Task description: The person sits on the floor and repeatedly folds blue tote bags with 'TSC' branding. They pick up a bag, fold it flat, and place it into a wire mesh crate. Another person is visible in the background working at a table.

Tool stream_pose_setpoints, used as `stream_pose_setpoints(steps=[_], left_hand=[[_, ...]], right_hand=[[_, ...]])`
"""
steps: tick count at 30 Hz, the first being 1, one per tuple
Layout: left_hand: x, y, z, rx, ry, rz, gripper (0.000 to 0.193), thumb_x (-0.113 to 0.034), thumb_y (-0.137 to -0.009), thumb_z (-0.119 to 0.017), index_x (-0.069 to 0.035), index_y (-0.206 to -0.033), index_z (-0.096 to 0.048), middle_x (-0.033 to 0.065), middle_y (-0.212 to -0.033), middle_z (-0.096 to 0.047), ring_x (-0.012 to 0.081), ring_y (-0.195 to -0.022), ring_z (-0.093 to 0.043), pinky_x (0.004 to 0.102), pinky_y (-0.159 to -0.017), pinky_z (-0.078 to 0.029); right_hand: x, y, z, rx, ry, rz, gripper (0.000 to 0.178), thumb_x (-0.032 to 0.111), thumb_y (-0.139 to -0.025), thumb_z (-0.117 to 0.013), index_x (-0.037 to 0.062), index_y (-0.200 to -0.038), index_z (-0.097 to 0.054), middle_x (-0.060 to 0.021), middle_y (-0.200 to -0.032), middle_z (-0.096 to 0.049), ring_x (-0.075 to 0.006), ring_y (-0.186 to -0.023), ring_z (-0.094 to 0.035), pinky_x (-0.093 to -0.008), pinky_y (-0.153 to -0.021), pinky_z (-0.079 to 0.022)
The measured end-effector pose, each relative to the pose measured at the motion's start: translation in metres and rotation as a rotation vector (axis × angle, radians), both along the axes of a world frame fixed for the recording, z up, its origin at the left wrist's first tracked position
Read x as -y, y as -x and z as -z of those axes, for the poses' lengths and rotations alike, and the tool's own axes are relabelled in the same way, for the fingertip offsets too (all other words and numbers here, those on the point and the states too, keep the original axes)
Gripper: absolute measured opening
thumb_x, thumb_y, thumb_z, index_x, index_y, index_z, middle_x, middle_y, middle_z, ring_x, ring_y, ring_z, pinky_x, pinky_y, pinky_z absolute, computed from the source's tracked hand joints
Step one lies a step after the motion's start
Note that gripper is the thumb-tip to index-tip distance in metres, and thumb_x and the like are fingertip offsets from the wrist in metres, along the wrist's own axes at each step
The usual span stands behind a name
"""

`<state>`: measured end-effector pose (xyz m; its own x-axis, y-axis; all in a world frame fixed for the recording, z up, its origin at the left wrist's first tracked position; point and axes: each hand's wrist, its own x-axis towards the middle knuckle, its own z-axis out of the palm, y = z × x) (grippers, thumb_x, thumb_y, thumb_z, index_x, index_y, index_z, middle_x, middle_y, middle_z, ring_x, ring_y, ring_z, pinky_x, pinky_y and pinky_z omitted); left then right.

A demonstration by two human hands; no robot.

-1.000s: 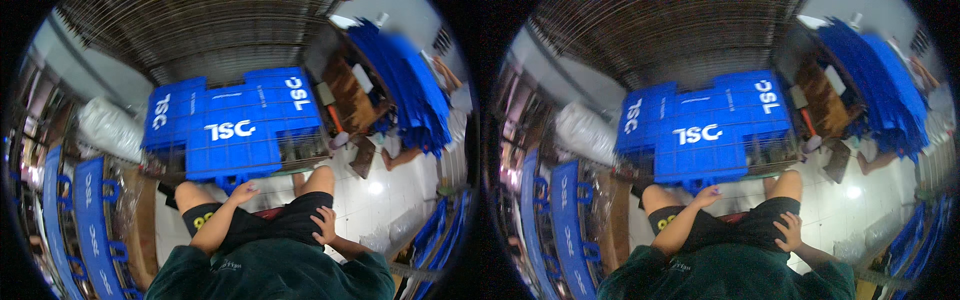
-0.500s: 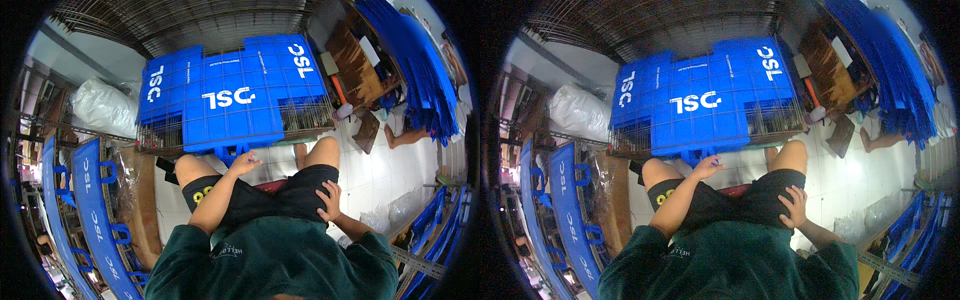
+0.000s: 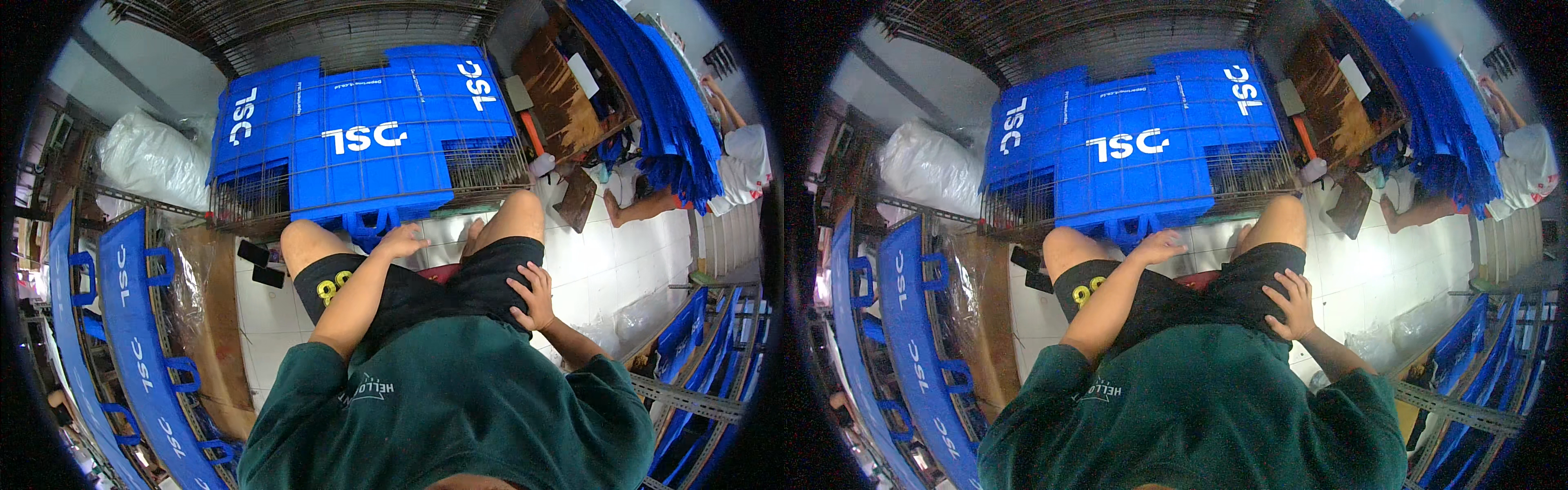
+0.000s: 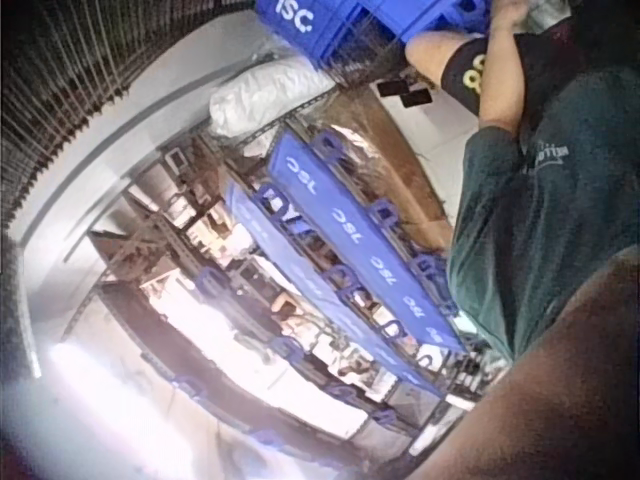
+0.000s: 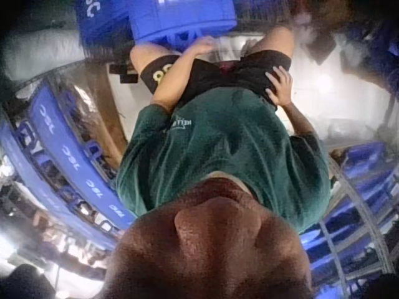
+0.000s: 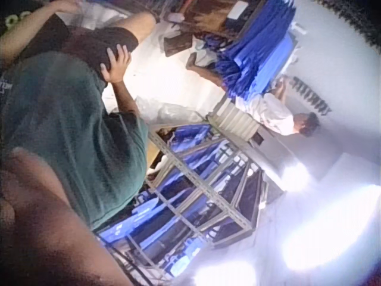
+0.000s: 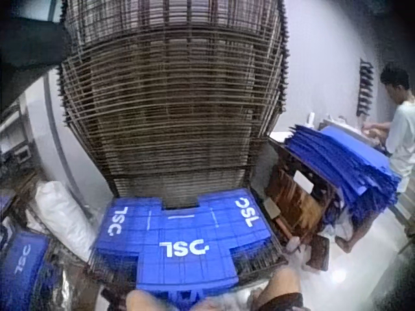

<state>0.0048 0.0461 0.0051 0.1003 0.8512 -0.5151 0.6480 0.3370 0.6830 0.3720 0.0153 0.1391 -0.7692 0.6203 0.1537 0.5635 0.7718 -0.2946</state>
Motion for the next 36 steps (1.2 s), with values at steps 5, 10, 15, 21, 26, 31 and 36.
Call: stream_pose_setpoints(steps=[5, 10, 15, 21, 26, 31, 36], left_hand=[[0.01, -0.007, -0.011, 0.046, 0.04, 0.061, 0.064, -0.051, -0.076, -0.063, -0.007, -0.122, -0.053, 0.0159, -0.114, -0.059, 0.0309, -0.108, -0.055, 0.038, -0.091, -0.043], [0.011, -0.005, -0.013, 0.041, 0.01, 0.099, 0.062, -0.05, -0.075, -0.064, -0.006, -0.118, -0.056, 0.0158, -0.111, -0.061, 0.0307, -0.104, -0.057, 0.0387, -0.088, -0.044], [0.015, 0.002, -0.007, 0.016, 0.009, 0.054, 0.062, -0.052, -0.074, -0.064, -0.007, -0.116, -0.057, 0.0147, -0.109, -0.062, 0.0309, -0.104, -0.057, 0.0396, -0.086, -0.046], [0.029, -0.001, -0.022, -0.007, -0.02, 0.071, 0.063, -0.051, -0.073, -0.064, -0.007, -0.117, -0.056, 0.0145, -0.111, -0.061, 0.0319, -0.106, -0.056, 0.0413, -0.089, -0.044], [0.052, -0.008, -0.04, -0.072, -0.029, 0.093, 0.063, -0.049, -0.076, -0.061, -0.007, -0.121, -0.053, 0.0166, -0.116, -0.058, 0.0329, -0.113, -0.051, 0.041, -0.095, -0.04], [0.07, -0.011, -0.048, -0.165, -0.129, 0.057, 0.059, -0.052, -0.076, -0.061, -0.012, -0.119, -0.053, 0.0138, -0.112, -0.059, 0.031, -0.105, -0.056, 0.0412, -0.088, -0.044], [0.086, -0.002, -0.038, -0.09, -0.213, 0.006, 0.058, -0.05, -0.079, -0.06, -0.01, -0.12, -0.052, 0.0144, -0.112, -0.059, 0.0328, -0.104, -0.056, 0.0445, -0.09, -0.043]], right_hand=[[0.013, 0.013, -0.014, 0.026, -0.043, -0.049, 0.053, 0.049, -0.075, -0.052, 0.017, -0.117, -0.058, -0.0151, -0.126, -0.045, -0.0354, -0.124, -0.035, -0.0556, -0.099, -0.021], [0.015, 0.014, -0.019, 0.024, -0.066, -0.056, 0.053, 0.047, -0.073, -0.055, 0.0183, -0.116, -0.059, -0.0137, -0.126, -0.046, -0.0345, -0.124, -0.035, -0.0555, -0.1, -0.02], [0.014, 0.019, -0.022, 0.024, -0.055, -0.087, 0.053, 0.047, -0.072, -0.055, 0.0189, -0.117, -0.058, -0.0134, -0.126, -0.046, -0.034, -0.124, -0.034, -0.0554, -0.101, -0.019], [0.009, 0.025, -0.019, -0.016, -0.02, -0.106, 0.052, 0.049, -0.075, -0.051, 0.0177, -0.115, -0.06, -0.0141, -0.126, -0.047, -0.0344, -0.124, -0.035, -0.0541, -0.101, -0.018], [-0.002, 0.029, -0.012, -0.085, -0.004, -0.178, 0.05, 0.048, -0.075, -0.05, 0.0162, -0.112, -0.062, -0.0137, -0.126, -0.048, -0.0332, -0.124, -0.035, -0.053, -0.102, -0.018], [-0.018, 0.043, -0.009, -0.138, 0.029, -0.251, 0.048, 0.045, -0.074, -0.052, 0.0153, -0.11, -0.062, -0.0123, -0.125, -0.05, -0.0317, -0.123, -0.038, -0.0521, -0.101, -0.018], [-0.028, 0.051, -0.009, -0.179, 0.045, -0.272, 0.046, 0.041, -0.072, -0.054, 0.0133, -0.108, -0.063, -0.012, -0.124, -0.052, -0.0317, -0.122, -0.04, -0.0514, -0.101, -0.019]])
